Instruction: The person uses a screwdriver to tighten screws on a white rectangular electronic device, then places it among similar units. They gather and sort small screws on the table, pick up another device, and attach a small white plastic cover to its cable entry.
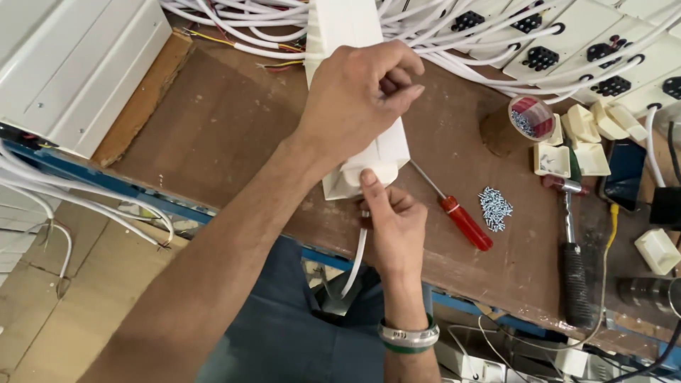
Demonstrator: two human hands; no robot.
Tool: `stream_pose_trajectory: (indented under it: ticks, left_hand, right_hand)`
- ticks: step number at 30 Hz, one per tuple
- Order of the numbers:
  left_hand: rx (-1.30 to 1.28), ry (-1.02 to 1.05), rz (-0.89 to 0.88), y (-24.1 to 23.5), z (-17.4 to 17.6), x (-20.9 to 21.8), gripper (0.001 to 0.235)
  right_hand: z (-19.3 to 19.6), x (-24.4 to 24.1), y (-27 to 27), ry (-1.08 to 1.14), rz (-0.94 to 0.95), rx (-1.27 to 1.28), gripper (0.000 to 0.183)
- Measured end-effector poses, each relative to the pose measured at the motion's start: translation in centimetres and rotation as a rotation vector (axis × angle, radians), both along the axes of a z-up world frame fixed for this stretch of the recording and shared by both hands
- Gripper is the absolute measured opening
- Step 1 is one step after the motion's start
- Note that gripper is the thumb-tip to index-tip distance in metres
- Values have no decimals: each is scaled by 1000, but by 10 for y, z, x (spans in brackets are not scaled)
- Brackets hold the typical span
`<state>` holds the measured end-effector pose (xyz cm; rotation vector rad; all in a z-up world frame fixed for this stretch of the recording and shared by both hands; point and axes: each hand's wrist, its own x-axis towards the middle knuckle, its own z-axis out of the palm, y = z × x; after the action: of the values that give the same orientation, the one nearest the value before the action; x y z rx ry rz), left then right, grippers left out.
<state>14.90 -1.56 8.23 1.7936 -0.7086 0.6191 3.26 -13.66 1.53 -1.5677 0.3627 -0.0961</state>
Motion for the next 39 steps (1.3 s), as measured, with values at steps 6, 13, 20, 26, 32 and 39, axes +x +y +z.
stream_pose_trajectory:
  ticks: [6,13,20,26,32,39]
  left_hand:
    - [10,-32,80,-16,-7,18,13]
    - [63,-68,112,-40,-6,26,15]
    - [138,-64,66,-35,-2,24,15]
    - [158,-33,130,-31,2,22,15]
    - [125,-83,121,-28,-4,19,11]
    - [137,-99,86,-26,3,11,10]
  right_hand:
    - [-6,20,-7,-61,-73,217,36]
    - [-2,27,-23,-149,-126,415,31]
    - [-21,33,-35,-154,-30,497,31]
    - [-17,30,-21,-119,-117,328,38]
    - [-11,29,-24,-147,-54,326,37]
    - [2,30,-32,-106,10,375,33]
